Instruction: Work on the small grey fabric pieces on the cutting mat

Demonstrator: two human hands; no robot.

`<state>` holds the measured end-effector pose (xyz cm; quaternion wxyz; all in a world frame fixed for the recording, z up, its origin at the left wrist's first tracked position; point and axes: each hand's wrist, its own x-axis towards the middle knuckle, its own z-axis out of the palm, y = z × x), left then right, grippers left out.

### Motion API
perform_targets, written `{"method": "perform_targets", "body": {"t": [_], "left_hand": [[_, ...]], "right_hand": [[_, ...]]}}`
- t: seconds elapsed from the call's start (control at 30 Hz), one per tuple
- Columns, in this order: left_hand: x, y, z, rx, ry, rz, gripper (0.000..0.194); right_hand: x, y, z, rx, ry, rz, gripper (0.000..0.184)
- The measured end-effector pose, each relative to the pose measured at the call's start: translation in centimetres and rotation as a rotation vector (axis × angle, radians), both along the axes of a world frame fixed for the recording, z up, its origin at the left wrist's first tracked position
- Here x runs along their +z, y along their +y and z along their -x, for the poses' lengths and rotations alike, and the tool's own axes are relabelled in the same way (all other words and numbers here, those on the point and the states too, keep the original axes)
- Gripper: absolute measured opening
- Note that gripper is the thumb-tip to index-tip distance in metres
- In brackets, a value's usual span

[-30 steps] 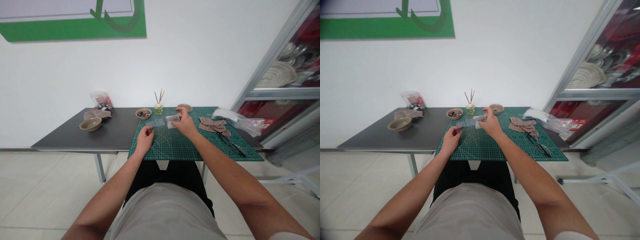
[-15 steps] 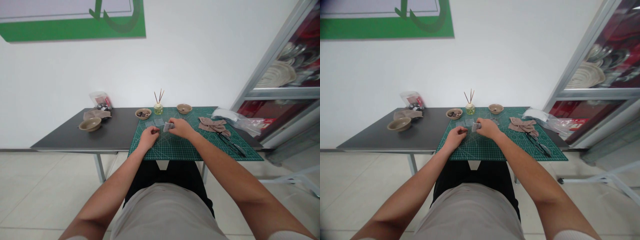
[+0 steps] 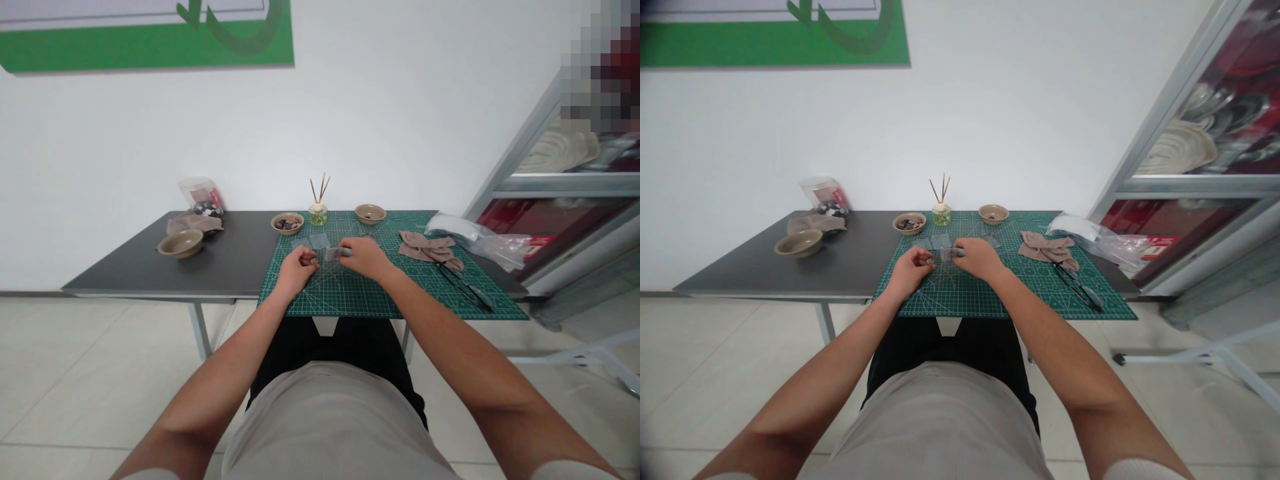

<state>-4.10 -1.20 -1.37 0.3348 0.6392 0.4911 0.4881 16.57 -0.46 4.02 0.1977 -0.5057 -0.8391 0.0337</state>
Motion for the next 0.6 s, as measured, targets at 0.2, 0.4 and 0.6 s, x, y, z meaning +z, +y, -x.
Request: {"method": "perform_targets", "body": {"t": [0.2,0.4,0.6], "left_hand": [[-0.2,0.1,-0.1,-0.056,-0.114,0.034,0.027],[-0.1,0.0,-0.2,-0.091,-0.154,0.093,0.027],[0.2,-0.1,-0.2,-0.067,0.018,0.029,0.019]], "right_hand": [[-0.7,0.5,0.1,0.03,0.146,0.033,0.007],[-2.9,0.7,1.7,0.112,0.666,0.192,0.012],[-5.1,0.9,2.5,0.154,0.746,0.288,0.018]]}}
